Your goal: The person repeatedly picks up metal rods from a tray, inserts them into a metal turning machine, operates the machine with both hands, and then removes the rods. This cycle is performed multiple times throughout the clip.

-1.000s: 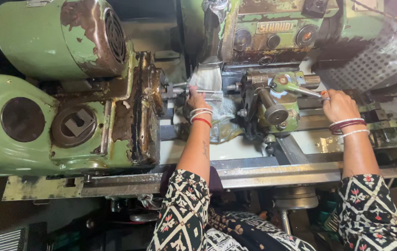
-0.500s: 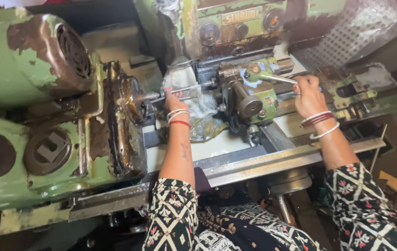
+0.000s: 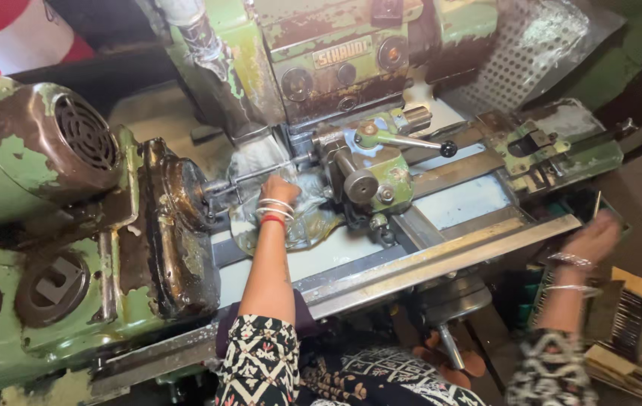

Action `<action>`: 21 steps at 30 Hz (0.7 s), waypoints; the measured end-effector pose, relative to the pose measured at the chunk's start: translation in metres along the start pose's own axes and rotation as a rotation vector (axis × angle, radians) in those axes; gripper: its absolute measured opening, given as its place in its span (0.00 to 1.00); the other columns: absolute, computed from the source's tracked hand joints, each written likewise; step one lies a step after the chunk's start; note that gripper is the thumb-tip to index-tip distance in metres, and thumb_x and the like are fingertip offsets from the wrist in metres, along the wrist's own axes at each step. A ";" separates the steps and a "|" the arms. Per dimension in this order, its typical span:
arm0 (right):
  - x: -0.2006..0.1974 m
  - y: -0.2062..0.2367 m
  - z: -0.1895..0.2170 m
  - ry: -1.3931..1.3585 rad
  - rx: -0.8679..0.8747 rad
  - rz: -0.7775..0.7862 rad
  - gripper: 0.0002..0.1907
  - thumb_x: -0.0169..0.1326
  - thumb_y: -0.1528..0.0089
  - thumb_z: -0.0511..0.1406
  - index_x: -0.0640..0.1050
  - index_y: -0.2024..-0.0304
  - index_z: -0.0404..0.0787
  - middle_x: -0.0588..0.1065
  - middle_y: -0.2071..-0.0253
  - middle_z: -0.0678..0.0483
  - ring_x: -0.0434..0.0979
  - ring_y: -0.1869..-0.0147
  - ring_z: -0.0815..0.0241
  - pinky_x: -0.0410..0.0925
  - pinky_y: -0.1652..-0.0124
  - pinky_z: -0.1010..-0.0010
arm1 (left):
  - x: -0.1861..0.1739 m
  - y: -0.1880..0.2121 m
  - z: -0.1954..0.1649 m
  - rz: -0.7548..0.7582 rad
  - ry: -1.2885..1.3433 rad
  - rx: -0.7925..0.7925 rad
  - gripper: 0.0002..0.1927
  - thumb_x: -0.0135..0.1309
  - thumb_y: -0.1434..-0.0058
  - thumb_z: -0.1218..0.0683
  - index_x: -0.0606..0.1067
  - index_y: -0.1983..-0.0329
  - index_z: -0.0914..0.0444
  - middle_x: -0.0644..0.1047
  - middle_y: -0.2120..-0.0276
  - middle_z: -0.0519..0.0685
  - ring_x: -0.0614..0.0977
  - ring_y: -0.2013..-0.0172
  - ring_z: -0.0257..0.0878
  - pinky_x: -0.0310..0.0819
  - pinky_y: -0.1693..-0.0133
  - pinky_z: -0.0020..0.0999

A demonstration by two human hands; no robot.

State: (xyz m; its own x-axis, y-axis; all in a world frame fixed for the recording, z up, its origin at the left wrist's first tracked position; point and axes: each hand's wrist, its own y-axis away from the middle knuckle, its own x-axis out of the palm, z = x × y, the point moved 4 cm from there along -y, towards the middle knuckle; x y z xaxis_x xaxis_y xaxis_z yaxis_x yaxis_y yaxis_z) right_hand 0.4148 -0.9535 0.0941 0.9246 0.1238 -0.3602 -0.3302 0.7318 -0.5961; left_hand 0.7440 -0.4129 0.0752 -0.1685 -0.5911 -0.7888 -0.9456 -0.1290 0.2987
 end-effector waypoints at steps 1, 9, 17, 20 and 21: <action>0.013 0.034 -0.003 -0.002 0.065 0.015 0.15 0.42 0.21 0.36 0.75 0.46 0.31 0.76 0.48 0.44 0.76 0.44 0.51 0.68 0.43 0.61 | -0.002 0.007 -0.009 -0.010 -0.062 0.016 0.17 0.63 0.49 0.51 0.82 0.58 0.63 0.80 0.55 0.61 0.81 0.53 0.57 0.76 0.52 0.46; 0.047 0.130 -0.011 -0.083 0.171 0.371 0.19 0.43 0.30 0.31 0.73 0.38 0.32 0.77 0.46 0.36 0.77 0.42 0.40 0.69 0.43 0.55 | -0.094 0.097 -0.032 -0.194 -0.165 0.259 0.34 0.72 0.50 0.44 0.72 0.50 0.69 0.80 0.60 0.65 0.82 0.57 0.62 0.77 0.55 0.52; 0.025 0.197 -0.004 0.203 0.209 0.866 0.19 0.53 0.40 0.39 0.81 0.54 0.31 0.79 0.61 0.34 0.81 0.54 0.35 0.73 0.53 0.50 | -0.231 0.277 0.168 -0.679 0.632 0.585 0.18 0.61 0.31 0.64 0.68 0.43 0.67 0.78 0.51 0.51 0.82 0.54 0.36 0.79 0.54 0.27; 0.039 0.255 0.020 0.378 0.261 1.413 0.22 0.57 0.39 0.45 0.84 0.61 0.30 0.83 0.65 0.36 0.83 0.58 0.43 0.76 0.55 0.52 | -0.223 0.309 0.298 -1.054 1.056 0.328 0.13 0.47 0.21 0.53 0.66 0.37 0.60 0.74 0.65 0.49 0.76 0.70 0.32 0.70 0.68 0.24; 0.043 0.275 0.041 0.156 0.176 1.493 0.22 0.59 0.42 0.46 0.83 0.56 0.34 0.83 0.60 0.40 0.83 0.55 0.47 0.74 0.53 0.57 | -0.207 0.314 0.337 -1.102 1.129 0.198 0.13 0.49 0.21 0.51 0.64 0.40 0.61 0.71 0.66 0.48 0.72 0.71 0.32 0.65 0.71 0.24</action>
State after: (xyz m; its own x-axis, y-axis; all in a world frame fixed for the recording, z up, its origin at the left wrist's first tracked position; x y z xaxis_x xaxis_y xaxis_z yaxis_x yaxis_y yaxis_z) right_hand 0.3718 -0.7191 -0.0560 -0.2617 0.7422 -0.6170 -0.8839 0.0725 0.4621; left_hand 0.3880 -0.0624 0.1514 0.7929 -0.5551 0.2514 -0.4943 -0.8272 -0.2673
